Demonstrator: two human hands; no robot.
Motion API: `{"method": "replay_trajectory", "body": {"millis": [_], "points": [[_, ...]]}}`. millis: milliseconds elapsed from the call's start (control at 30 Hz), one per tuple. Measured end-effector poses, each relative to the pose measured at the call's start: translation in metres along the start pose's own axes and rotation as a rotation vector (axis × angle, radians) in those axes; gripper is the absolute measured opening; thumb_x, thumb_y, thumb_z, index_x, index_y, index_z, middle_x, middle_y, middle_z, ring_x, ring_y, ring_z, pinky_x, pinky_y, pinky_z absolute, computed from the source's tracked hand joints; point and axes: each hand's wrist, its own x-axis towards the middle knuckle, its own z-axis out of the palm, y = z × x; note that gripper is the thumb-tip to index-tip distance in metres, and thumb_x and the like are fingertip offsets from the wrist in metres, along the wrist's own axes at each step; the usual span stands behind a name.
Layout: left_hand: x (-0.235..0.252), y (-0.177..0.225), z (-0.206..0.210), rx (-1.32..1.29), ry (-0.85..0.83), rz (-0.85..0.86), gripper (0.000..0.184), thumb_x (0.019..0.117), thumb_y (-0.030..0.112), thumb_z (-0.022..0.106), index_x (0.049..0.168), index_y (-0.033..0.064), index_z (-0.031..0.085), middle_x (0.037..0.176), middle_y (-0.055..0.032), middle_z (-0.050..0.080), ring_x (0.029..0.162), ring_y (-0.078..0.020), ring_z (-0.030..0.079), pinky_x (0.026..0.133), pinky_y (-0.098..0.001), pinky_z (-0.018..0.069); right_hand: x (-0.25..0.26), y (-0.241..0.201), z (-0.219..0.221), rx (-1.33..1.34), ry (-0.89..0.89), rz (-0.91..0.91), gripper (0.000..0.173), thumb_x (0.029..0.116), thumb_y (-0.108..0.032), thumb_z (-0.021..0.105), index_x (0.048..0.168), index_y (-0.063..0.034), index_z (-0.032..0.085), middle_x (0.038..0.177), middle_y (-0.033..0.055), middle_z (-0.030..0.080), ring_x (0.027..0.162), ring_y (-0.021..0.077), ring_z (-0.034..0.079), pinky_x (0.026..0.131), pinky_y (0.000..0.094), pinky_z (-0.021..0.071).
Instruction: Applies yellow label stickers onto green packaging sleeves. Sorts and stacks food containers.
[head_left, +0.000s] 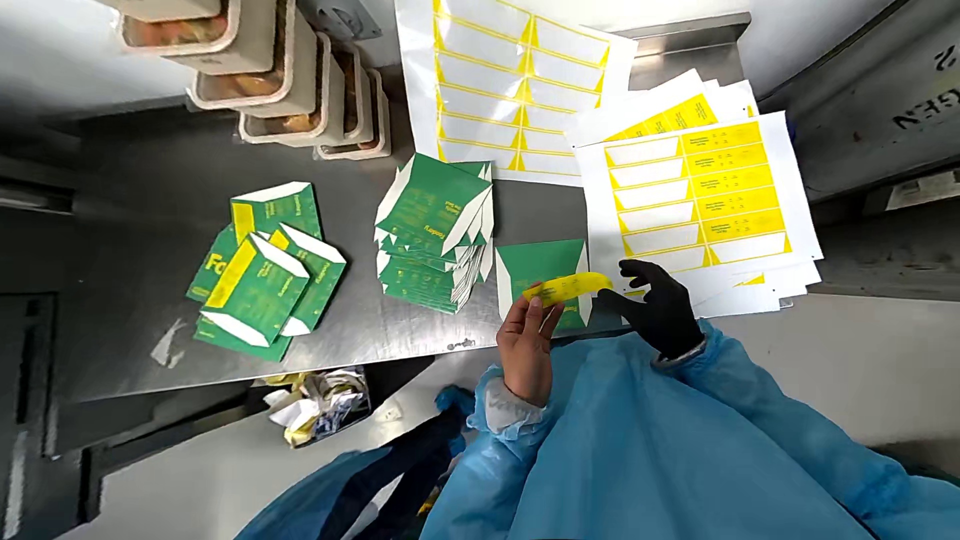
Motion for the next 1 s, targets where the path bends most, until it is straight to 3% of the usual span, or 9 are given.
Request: {"method": "replay_trajectory", "body": {"millis": [133, 267, 433, 567, 733, 800, 833, 900, 1000], "points": [[0.004, 0.009, -0.013, -0.06, 0.0, -0.03, 0.027, 0.1072, 0.013, 0.053, 0.13, 0.0038, 0.064, 0.122, -0.014, 0.069, 0.105, -0.0258, 0.071, 0.097, -0.0444, 0.0579, -0.006, -0.015, 0.025, -0.003, 0.131, -0.054, 0.014, 0.0955, -0.029, 0.071, 0.099, -0.0152, 0.074, 0.085, -0.0027, 0.072, 0.069, 0.0087, 0.066, 0.057, 0.0304, 0.0554], [0.013, 0.014, -0.029, -0.021, 0.01, -0.009, 0.026, 0.1058, 0.012, 0.056, 0.128, 0.006, 0.067, 0.124, -0.0115, 0.068, 0.106, -0.0258, 0.07, 0.095, -0.0456, 0.0587, -0.01, -0.031, 0.037, 0.033, 0.101, -0.035, 0.013, 0.096, -0.027, 0.07, 0.097, -0.0148, 0.074, 0.082, -0.0029, 0.07, 0.067, 0.0073, 0.063, 0.058, 0.0277, 0.0531], [0.036, 0.015, -0.048, 0.056, 0.055, 0.098, 0.021, 0.1011, 0.012, 0.065, 0.121, 0.0084, 0.072, 0.144, -0.007, 0.057, 0.126, -0.0301, 0.06, 0.097, -0.0522, 0.0575, -0.008, -0.04, 0.049, 0.095, 0.053, -0.02, 0.011, 0.0959, -0.024, 0.07, 0.095, -0.0134, 0.073, 0.078, -0.0027, 0.068, 0.064, 0.0077, 0.061, 0.057, 0.0288, 0.0525], [0.054, 0.007, -0.059, 0.096, 0.035, 0.205, 0.02, 0.1, 0.008, 0.066, 0.117, 0.0018, 0.074, 0.119, -0.0103, 0.072, 0.106, -0.0232, 0.07, 0.097, -0.0424, 0.0578, -0.001, -0.043, 0.049, 0.105, -0.001, 0.05, 0.012, 0.097, -0.026, 0.07, 0.095, -0.0149, 0.073, 0.076, -0.0026, 0.069, 0.062, 0.0091, 0.062, 0.055, 0.0307, 0.0523], [0.073, 0.002, -0.057, 0.264, 0.105, 0.244, 0.032, 0.093, 0.011, 0.076, 0.124, 0.0054, 0.072, 0.106, -0.0037, 0.075, 0.09, -0.012, 0.069, 0.085, -0.0317, 0.0578, 0.023, -0.038, 0.055, 0.064, -0.01, 0.167, 0.017, 0.0942, -0.031, 0.072, 0.092, -0.0151, 0.076, 0.077, -0.003, 0.071, 0.068, 0.0097, 0.066, 0.063, 0.0365, 0.0551], [0.084, 0.002, -0.053, 0.276, 0.15, 0.211, 0.064, 0.0867, 0.011, 0.083, 0.141, 0.01, 0.048, 0.093, -0.002, 0.072, 0.082, -0.0106, 0.069, 0.078, -0.0315, 0.0573, 0.037, -0.031, 0.058, 0.057, -0.019, 0.23, 0.02, 0.0934, -0.032, 0.073, 0.094, -0.0119, 0.077, 0.081, 0.0027, 0.073, 0.073, 0.0161, 0.068, 0.069, 0.0455, 0.0564], [0.091, 0.003, -0.05, 0.283, 0.178, 0.209, 0.074, 0.0836, 0.009, 0.085, 0.142, 0.0108, 0.039, 0.09, -0.0033, 0.073, 0.08, -0.0117, 0.07, 0.076, -0.032, 0.0583, 0.045, -0.027, 0.06, 0.053, -0.04, 0.269, 0.022, 0.0931, -0.033, 0.074, 0.096, -0.0115, 0.078, 0.084, 0.0047, 0.074, 0.077, 0.0187, 0.07, 0.073, 0.0489, 0.0566], [0.11, -0.003, -0.045, 0.343, 0.239, 0.286, 0.074, 0.0794, 0.006, 0.088, 0.136, 0.0048, 0.041, 0.085, -0.0079, 0.073, 0.076, -0.0164, 0.073, 0.072, -0.0344, 0.0619, 0.062, -0.017, 0.067, 0.027, -0.096, 0.327, 0.025, 0.0935, -0.035, 0.073, 0.099, -0.0111, 0.078, 0.09, 0.0072, 0.076, 0.084, 0.0231, 0.072, 0.08, 0.0543, 0.0563], [0.134, -0.021, -0.044, 0.54, 0.299, 0.363, 0.052, 0.0806, 0.015, 0.089, 0.115, 0.0058, 0.052, 0.084, -0.0048, 0.072, 0.074, -0.0154, 0.071, 0.07, -0.0363, 0.0599, 0.08, -0.001, 0.081, -0.041, -0.13, 0.359, 0.029, 0.0936, -0.04, 0.071, 0.099, -0.0126, 0.079, 0.092, 0.0077, 0.077, 0.088, 0.026, 0.072, 0.083, 0.0576, 0.055]]}}
